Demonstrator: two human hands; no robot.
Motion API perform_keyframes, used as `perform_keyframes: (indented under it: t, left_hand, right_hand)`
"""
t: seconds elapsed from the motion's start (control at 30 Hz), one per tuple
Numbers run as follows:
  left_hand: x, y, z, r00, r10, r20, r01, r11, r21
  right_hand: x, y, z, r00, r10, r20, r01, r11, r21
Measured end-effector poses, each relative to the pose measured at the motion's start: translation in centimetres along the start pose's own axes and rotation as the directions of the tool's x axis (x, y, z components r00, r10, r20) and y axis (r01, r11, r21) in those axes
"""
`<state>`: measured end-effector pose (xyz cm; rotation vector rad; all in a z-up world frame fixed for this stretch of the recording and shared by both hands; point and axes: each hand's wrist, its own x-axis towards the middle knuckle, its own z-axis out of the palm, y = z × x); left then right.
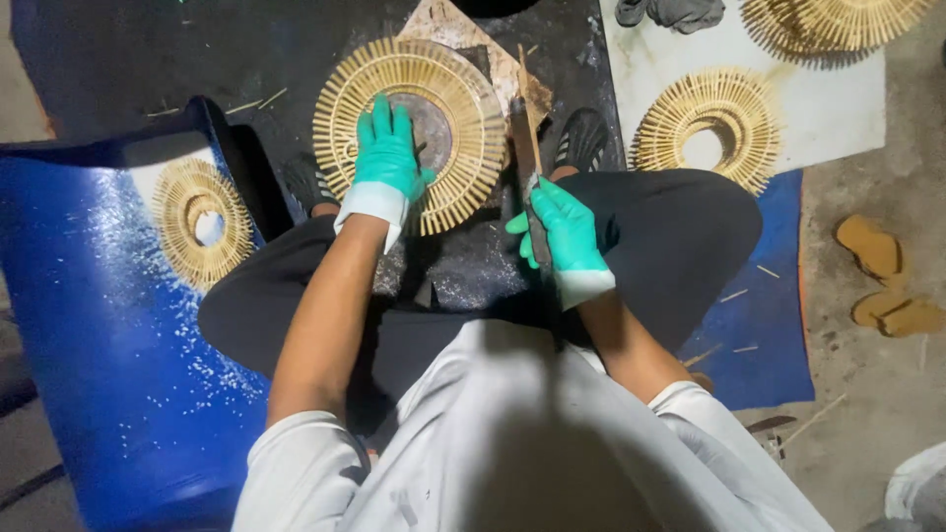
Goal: The recorder is assembling and cleaning circular wooden slatted components, likely for lamps or small stools.
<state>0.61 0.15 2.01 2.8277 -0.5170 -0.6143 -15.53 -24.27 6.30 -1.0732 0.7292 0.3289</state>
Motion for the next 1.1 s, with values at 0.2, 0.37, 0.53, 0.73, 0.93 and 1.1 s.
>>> perform_keyframes:
  t: [0.2,0.37,0.53,0.73,0.93,1.1]
  left_hand:
    - [0.4,-0.1,-1.0,0.994,-0.077,0.081,0.073,0.996,0.05]
    - [0.7,0.1,0.0,0.985,-0.147,0.086,0.148,0.989,0.002]
    - [0.3,1.3,-1.4,0.986,-0.154,0.056,0.156,0.987,-0.037]
    - [-0.3,1.5,-2.7,0.993,-0.114,0.023,0.116,0.991,-0.07]
    - [-1.0,1.7,-3.4,0.992,-0.124,0.023,0.126,0.987,-0.101]
    - [-1.7,1.6,-4.8,0.993,-0.121,-0.004,0.12,0.988,-0.093]
  right_hand:
    - [1.7,0.5,0.7,1.0,-0.016,0.012,0.016,0.999,0.037]
    - [1.9,-0.8,3.1,0.995,-0.043,0.085,0.04,0.999,0.034]
    - [4.0,-0.8,3.1,0.981,0.071,0.18,-0.066,0.997,-0.036]
    - [4.5,-1.2,3.0,0.977,0.059,0.205,-0.057,0.998,-0.017]
    - [6.0,-0.7,1.8,0.963,0.039,0.267,-0.015,0.996,-0.091]
    - [6.2,-1.1,1.9,0.987,-0.055,0.149,0.066,0.995,-0.069]
